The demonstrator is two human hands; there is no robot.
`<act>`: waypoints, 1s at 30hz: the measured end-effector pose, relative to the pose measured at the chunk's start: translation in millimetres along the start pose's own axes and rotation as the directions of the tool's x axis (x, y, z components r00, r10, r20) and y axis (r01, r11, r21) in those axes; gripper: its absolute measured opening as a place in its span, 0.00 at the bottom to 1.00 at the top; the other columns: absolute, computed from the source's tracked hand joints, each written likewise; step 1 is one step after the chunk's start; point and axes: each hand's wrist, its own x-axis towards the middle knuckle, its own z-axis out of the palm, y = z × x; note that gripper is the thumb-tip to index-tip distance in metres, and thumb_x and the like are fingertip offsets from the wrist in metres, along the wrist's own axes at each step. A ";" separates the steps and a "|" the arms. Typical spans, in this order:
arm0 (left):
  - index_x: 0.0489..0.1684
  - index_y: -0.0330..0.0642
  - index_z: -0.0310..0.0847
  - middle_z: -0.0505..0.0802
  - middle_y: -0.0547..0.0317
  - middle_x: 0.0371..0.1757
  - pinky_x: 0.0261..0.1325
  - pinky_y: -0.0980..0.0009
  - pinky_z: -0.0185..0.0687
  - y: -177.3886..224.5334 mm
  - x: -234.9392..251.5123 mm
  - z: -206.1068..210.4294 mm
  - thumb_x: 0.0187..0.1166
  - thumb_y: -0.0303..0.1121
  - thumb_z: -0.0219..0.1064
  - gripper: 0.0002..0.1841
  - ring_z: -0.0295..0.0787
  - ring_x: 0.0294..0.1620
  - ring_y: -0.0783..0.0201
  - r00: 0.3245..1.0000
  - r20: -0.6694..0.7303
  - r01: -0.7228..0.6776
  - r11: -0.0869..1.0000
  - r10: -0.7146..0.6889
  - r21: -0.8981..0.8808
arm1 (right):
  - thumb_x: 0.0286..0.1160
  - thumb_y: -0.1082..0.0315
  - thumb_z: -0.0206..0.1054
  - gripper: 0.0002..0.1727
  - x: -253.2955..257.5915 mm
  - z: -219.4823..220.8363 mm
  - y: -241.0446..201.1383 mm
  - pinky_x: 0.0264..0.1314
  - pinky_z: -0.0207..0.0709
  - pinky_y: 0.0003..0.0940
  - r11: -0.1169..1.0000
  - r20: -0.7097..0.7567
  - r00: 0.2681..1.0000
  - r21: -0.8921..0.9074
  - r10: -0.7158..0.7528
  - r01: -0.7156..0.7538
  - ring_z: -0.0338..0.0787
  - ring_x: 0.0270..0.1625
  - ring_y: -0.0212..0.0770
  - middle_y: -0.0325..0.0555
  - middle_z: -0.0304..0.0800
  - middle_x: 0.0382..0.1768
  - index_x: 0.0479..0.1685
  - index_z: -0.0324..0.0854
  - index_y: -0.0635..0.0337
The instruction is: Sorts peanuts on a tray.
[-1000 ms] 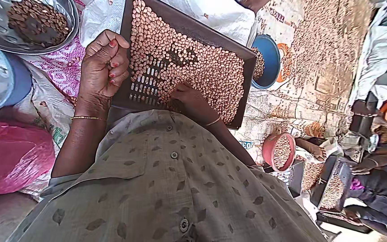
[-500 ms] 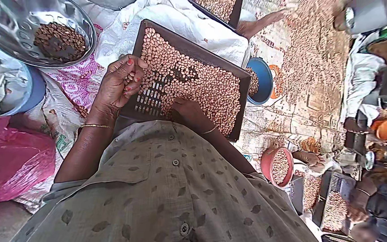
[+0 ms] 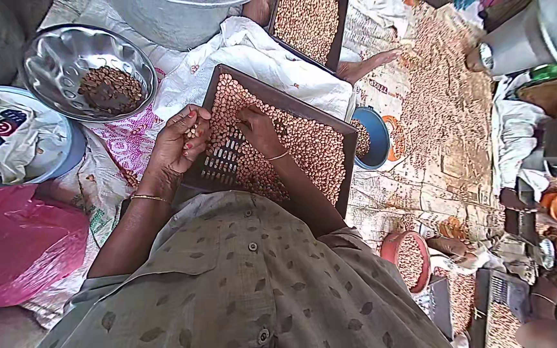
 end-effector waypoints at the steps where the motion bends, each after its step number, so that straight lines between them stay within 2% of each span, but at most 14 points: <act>1: 0.48 0.47 0.81 0.79 0.72 0.24 0.12 0.89 0.60 0.3 0.8 -2.2 0.94 0.34 0.40 0.18 0.65 0.12 0.82 1.000 0.000 -0.015 0.999 0.016 -0.051 | 0.79 0.71 0.67 0.09 -2.5 7.2 1.7 0.62 0.85 0.50 0.999 -0.012 1.000 -0.048 -0.007 0.006 0.92 0.58 0.56 0.60 0.91 0.54 0.49 0.90 0.66; 4: 0.47 0.48 0.80 0.81 0.71 0.27 0.13 0.90 0.62 0.3 0.9 -7.1 0.95 0.35 0.42 0.17 0.67 0.13 0.83 0.999 -0.003 -0.038 0.986 0.038 -0.160 | 0.80 0.72 0.65 0.09 -4.5 8.1 1.2 0.61 0.85 0.51 0.998 -0.004 0.999 -0.062 0.032 -0.032 0.92 0.56 0.57 0.61 0.91 0.52 0.44 0.89 0.68; 8: 0.45 0.48 0.79 0.80 0.71 0.28 0.13 0.90 0.62 0.1 0.2 -8.8 0.94 0.35 0.43 0.16 0.66 0.13 0.83 0.999 0.002 -0.052 0.978 0.054 -0.202 | 0.76 0.73 0.63 0.09 -1.5 -10.0 3.6 0.58 0.84 0.51 0.994 0.134 0.986 0.026 0.099 -0.103 0.92 0.52 0.51 0.56 0.91 0.52 0.45 0.89 0.64; 11: 0.45 0.47 0.79 0.81 0.70 0.28 0.13 0.90 0.61 0.1 0.1 -7.5 0.94 0.34 0.42 0.16 0.66 0.13 0.83 0.998 -0.009 -0.058 0.978 0.058 -0.203 | 0.76 0.74 0.64 0.09 -3.5 -4.9 3.5 0.56 0.84 0.50 0.995 0.038 0.997 0.080 0.062 -0.065 0.92 0.52 0.51 0.56 0.92 0.51 0.46 0.89 0.64; 14: 0.45 0.47 0.78 0.80 0.70 0.28 0.13 0.90 0.61 -0.3 0.6 -8.2 0.94 0.34 0.43 0.16 0.66 0.13 0.83 0.998 -0.011 -0.061 0.978 0.061 -0.199 | 0.74 0.77 0.63 0.15 -4.3 14.9 -8.4 0.70 0.81 0.49 0.996 -0.117 0.989 0.021 -0.088 0.091 0.88 0.67 0.55 0.55 0.92 0.60 0.55 0.91 0.63; 15: 0.45 0.47 0.79 0.80 0.71 0.27 0.13 0.90 0.61 -0.4 0.3 -8.6 0.94 0.34 0.43 0.16 0.66 0.13 0.83 0.998 -0.011 -0.065 0.978 0.064 -0.197 | 0.69 0.81 0.61 0.21 -4.7 20.1 -13.1 0.75 0.77 0.51 0.987 -0.076 0.984 -0.002 -0.160 0.160 0.85 0.73 0.57 0.54 0.90 0.66 0.59 0.91 0.61; 17: 0.45 0.48 0.79 0.80 0.71 0.26 0.13 0.90 0.61 0.1 -0.5 -9.0 0.94 0.34 0.43 0.15 0.66 0.12 0.83 0.998 -0.008 -0.066 0.978 0.066 -0.198 | 0.64 0.85 0.60 0.27 -5.7 17.0 -20.7 0.80 0.68 0.58 0.973 0.147 0.962 0.038 -0.230 0.226 0.76 0.82 0.57 0.51 0.85 0.74 0.62 0.90 0.57; 19: 0.45 0.48 0.78 0.79 0.71 0.25 0.13 0.90 0.61 -0.2 -0.1 -9.7 0.94 0.33 0.43 0.15 0.65 0.12 0.83 0.997 0.000 -0.074 0.973 0.075 -0.220 | 0.65 0.89 0.57 0.21 -4.1 -4.5 -15.9 0.78 0.73 0.45 0.931 0.253 0.928 0.311 -0.273 0.190 0.85 0.71 0.47 0.51 0.93 0.61 0.44 0.94 0.64; 21: 0.44 0.48 0.77 0.77 0.72 0.22 0.13 0.90 0.61 -0.7 -1.7 -9.2 0.94 0.33 0.42 0.15 0.65 0.12 0.82 0.996 -0.006 -0.089 0.969 0.089 -0.231 | 0.71 0.88 0.54 0.16 -7.6 -29.2 -1.1 0.72 0.80 0.38 0.852 0.208 0.952 0.516 -0.227 0.090 0.90 0.63 0.43 0.56 0.94 0.52 0.35 0.90 0.71; 22: 0.44 0.47 0.77 0.76 0.72 0.21 0.13 0.90 0.61 -0.9 -2.6 -8.7 0.94 0.32 0.42 0.15 0.65 0.11 0.82 0.996 -0.008 -0.093 0.967 0.094 -0.236 | 0.70 0.87 0.53 0.15 -10.7 -38.9 7.5 0.71 0.81 0.38 0.853 0.149 0.976 0.518 -0.161 0.061 0.90 0.64 0.43 0.57 0.94 0.53 0.36 0.89 0.73; 24: 0.43 0.48 0.77 0.76 0.73 0.20 0.12 0.90 0.61 -0.1 -1.9 -6.9 0.94 0.32 0.42 0.15 0.64 0.11 0.82 0.996 -0.008 -0.090 0.969 0.091 -0.229 | 0.69 0.86 0.53 0.18 -16.1 -52.5 18.7 0.68 0.82 0.38 0.927 0.027 1.000 0.375 -0.002 -0.008 0.91 0.63 0.44 0.59 0.93 0.57 0.50 0.88 0.73; 26: 0.43 0.49 0.76 0.75 0.73 0.19 0.12 0.89 0.61 -0.4 -0.4 -6.1 0.95 0.33 0.41 0.16 0.64 0.11 0.82 0.996 -0.007 -0.086 0.972 0.087 -0.217 | 0.76 0.82 0.55 0.20 -22.4 -52.2 18.0 0.63 0.84 0.39 0.967 -0.040 0.996 0.246 0.081 -0.068 0.92 0.60 0.46 0.60 0.91 0.60 0.64 0.83 0.70; 28: 0.42 0.49 0.76 0.74 0.73 0.19 0.12 0.89 0.61 -0.9 -0.5 -6.4 0.95 0.33 0.40 0.16 0.64 0.10 0.82 0.995 -0.022 -0.095 0.974 0.092 -0.207 | 0.83 0.73 0.60 0.19 -34.6 -36.5 6.8 0.63 0.86 0.40 0.989 -0.075 0.997 0.147 0.019 -0.008 0.91 0.62 0.49 0.61 0.87 0.65 0.70 0.80 0.69; 30: 0.42 0.49 0.76 0.74 0.73 0.19 0.12 0.89 0.61 -0.2 -1.1 -6.2 0.95 0.33 0.40 0.16 0.63 0.10 0.82 0.994 -0.037 -0.105 0.974 0.100 -0.200 | 0.85 0.63 0.63 0.23 -54.6 -14.2 -0.6 0.76 0.76 0.50 0.989 -0.011 0.989 -0.043 -0.145 0.145 0.81 0.76 0.57 0.59 0.81 0.75 0.74 0.79 0.66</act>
